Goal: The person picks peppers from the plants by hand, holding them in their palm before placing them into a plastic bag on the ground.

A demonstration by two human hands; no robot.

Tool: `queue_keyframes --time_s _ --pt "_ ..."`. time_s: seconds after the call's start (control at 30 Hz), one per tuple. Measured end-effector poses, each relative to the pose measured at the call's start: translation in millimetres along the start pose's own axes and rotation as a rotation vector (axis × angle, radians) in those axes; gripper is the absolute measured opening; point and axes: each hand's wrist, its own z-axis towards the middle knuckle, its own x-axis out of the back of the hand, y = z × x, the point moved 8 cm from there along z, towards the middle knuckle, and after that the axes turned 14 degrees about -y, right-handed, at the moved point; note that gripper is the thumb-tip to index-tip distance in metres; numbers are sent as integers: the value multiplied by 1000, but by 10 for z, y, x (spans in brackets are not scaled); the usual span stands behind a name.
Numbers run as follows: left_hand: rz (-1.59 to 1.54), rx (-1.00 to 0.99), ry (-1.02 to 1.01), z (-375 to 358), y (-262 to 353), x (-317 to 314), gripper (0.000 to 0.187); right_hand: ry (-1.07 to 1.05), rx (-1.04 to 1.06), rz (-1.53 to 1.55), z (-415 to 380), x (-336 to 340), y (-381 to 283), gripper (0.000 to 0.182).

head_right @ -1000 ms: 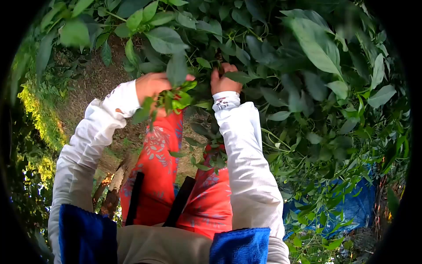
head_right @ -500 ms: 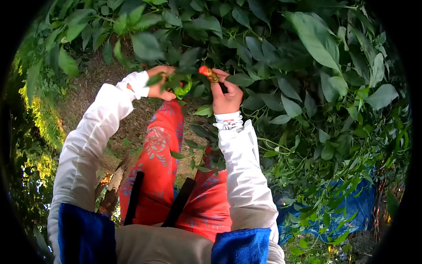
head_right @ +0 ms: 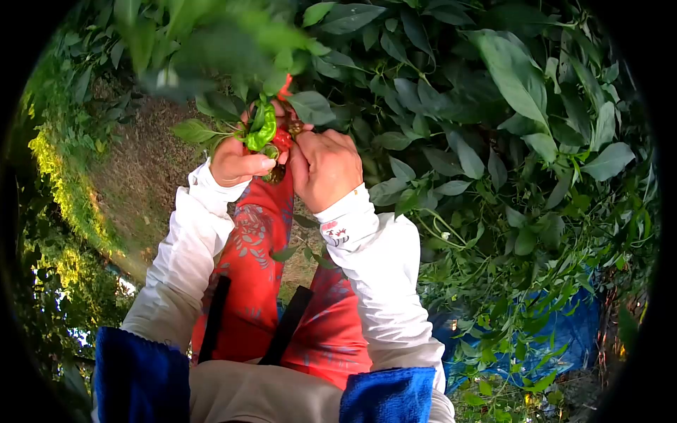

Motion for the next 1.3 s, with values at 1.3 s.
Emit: queue_keyframes --time_s 1.3 --pt "-446 235 -184 -362 -34 -286 81 641 -458 878 -192 -442 1162 19"
